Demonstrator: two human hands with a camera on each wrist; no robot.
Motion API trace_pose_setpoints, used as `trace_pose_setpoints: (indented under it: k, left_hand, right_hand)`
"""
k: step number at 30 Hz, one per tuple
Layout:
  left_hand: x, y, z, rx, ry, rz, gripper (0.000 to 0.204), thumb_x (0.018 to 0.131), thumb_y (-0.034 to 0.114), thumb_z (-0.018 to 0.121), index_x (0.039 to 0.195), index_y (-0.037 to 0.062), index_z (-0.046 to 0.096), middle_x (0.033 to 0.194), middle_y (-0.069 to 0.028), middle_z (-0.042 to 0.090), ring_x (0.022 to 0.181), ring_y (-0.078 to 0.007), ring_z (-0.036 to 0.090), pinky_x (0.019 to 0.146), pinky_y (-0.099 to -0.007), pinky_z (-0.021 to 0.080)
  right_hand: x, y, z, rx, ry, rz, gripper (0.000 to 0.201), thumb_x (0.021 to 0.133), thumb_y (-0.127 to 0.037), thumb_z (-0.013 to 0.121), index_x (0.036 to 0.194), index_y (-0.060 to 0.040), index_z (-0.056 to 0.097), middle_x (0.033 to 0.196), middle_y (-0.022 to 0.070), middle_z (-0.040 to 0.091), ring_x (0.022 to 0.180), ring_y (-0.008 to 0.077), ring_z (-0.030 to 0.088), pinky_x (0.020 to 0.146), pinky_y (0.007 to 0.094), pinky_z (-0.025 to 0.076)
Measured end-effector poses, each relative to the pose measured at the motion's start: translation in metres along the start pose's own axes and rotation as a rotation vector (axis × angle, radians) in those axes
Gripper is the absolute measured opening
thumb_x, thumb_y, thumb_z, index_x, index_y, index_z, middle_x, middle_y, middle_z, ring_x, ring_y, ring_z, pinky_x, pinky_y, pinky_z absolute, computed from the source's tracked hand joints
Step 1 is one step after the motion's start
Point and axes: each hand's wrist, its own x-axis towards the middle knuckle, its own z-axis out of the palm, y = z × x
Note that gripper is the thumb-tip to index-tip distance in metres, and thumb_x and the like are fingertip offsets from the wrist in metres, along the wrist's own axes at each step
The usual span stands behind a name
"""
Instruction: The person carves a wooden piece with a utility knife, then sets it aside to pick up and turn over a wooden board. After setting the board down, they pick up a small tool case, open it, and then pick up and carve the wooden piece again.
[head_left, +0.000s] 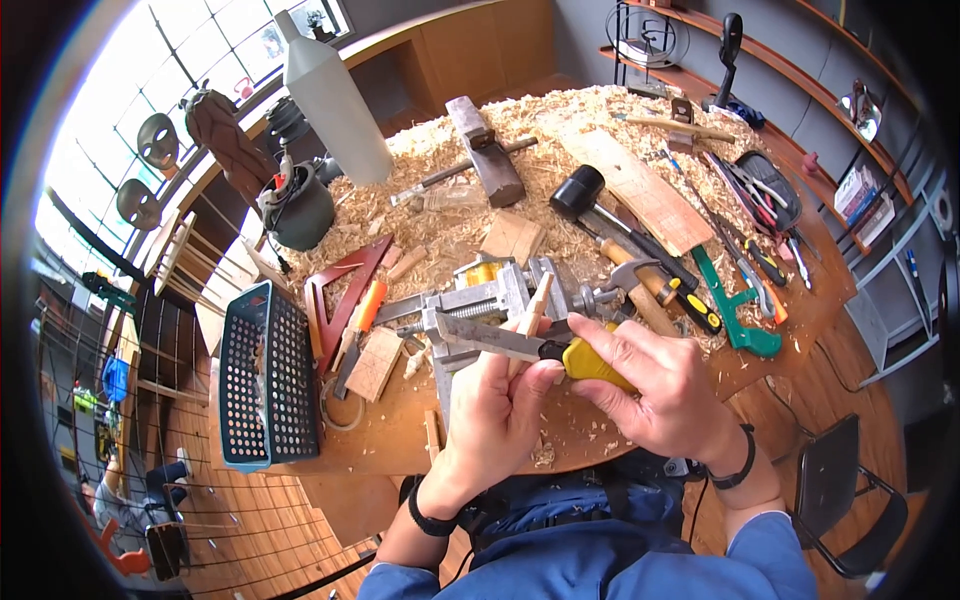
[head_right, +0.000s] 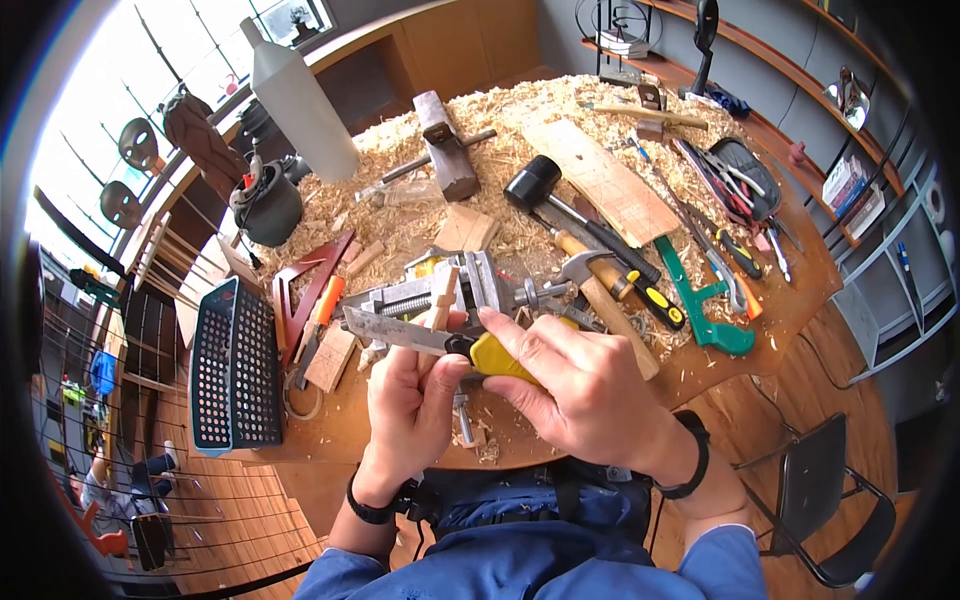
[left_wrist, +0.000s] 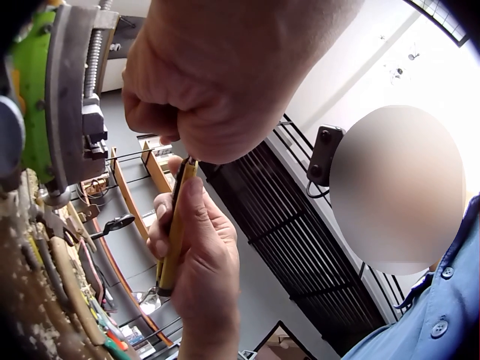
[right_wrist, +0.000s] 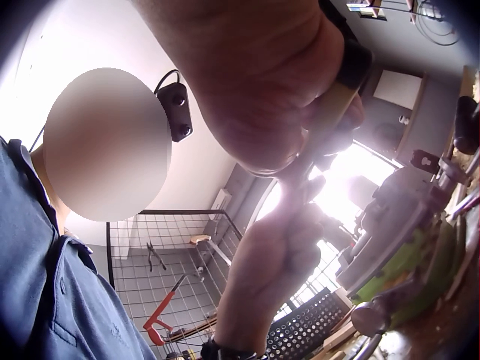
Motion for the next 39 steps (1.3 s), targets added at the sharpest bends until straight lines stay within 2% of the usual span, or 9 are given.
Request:
trace_pose_setpoints:
  k: [9,11,15,20,23,30,33,39]
  left_hand:
    - [0.001,-0.001,-0.003,0.068,-0.008,0.038,0.036,0.099,0.005,0.068,0.134,-0.0005,0.059,0.085,-0.0137,0.068,0.069,-0.0183,0.064,0.066,-0.0293,0.051]
    - [0.0,-0.007,0.0,-0.023,0.005,0.061,0.039,0.1,0.006,0.066,0.137,-0.0018,0.057,0.083,-0.0132,0.067,0.068,-0.0174,0.063,0.066,-0.0301,0.051]
    - [0.002,-0.003,-0.007,0.029,-0.071,0.065,0.043,0.1,0.007,0.065,0.141,-0.0038,0.054,0.083,-0.0135,0.067,0.068,-0.0197,0.063,0.066,-0.031,0.051]
    - [0.002,-0.01,-0.004,0.021,-0.045,0.116,0.045,0.099,0.008,0.067,0.141,-0.004,0.055,0.088,-0.0171,0.07,0.074,-0.0306,0.069,0.069,-0.0345,0.053]
    - [0.001,-0.006,-0.004,0.003,-0.038,0.069,0.039,0.099,0.008,0.067,0.136,-0.0029,0.058,0.087,-0.0177,0.07,0.075,-0.0322,0.07,0.069,-0.0358,0.054]
    - [0.0,-0.001,-0.003,0.13,0.001,0.135,0.028,0.097,0.008,0.07,0.124,-0.0006,0.063,0.078,-0.0158,0.066,0.064,-0.0313,0.065,0.06,-0.0369,0.051]
    - [0.0,0.007,-0.003,0.243,0.018,0.107,0.024,0.098,0.01,0.07,0.118,-0.0008,0.064,0.076,-0.0153,0.065,0.061,-0.0304,0.064,0.057,-0.0363,0.05]
    - [0.0,0.006,0.0,0.281,0.078,0.135,0.024,0.099,0.013,0.07,0.117,-0.0016,0.066,0.072,-0.014,0.063,0.058,-0.0299,0.063,0.055,-0.0358,0.05]
  right_hand:
    - [-0.001,-0.004,0.008,0.069,0.06,0.032,0.059,0.09,-0.022,0.079,0.141,-0.0008,0.06,0.087,0.0134,0.064,0.065,0.0297,0.066,0.059,0.0391,0.054]
    - [0.0,-0.001,0.005,0.093,0.034,-0.003,0.059,0.089,-0.023,0.079,0.141,-0.0008,0.06,0.086,0.0136,0.063,0.065,0.0299,0.065,0.058,0.0393,0.053]
    - [0.0,0.001,0.003,0.087,-0.011,-0.019,0.06,0.089,-0.023,0.079,0.141,-0.0009,0.06,0.085,0.0136,0.063,0.065,0.03,0.065,0.058,0.0394,0.052]
    - [0.001,-0.001,0.003,0.083,-0.009,-0.005,0.061,0.088,-0.022,0.08,0.141,-0.0007,0.06,0.084,0.0134,0.062,0.066,0.0298,0.064,0.058,0.0392,0.052]
    - [0.0,-0.001,0.005,0.114,0.008,-0.006,0.06,0.088,-0.021,0.08,0.141,-0.0002,0.06,0.084,0.0134,0.062,0.065,0.0295,0.064,0.058,0.0392,0.052]
    - [-0.001,-0.004,0.003,0.085,0.01,0.011,0.06,0.088,-0.021,0.08,0.141,0.0004,0.06,0.086,0.0134,0.062,0.065,0.0288,0.065,0.058,0.0395,0.053]
    - [-0.002,-0.004,0.004,0.071,0.033,0.005,0.06,0.089,-0.021,0.079,0.141,-0.0002,0.06,0.086,0.013,0.062,0.065,0.0288,0.064,0.058,0.0395,0.053]
    - [-0.003,-0.006,0.007,0.033,0.043,0.004,0.061,0.089,-0.021,0.078,0.142,0.0007,0.058,0.085,0.0122,0.061,0.064,0.0283,0.063,0.057,0.0393,0.053]
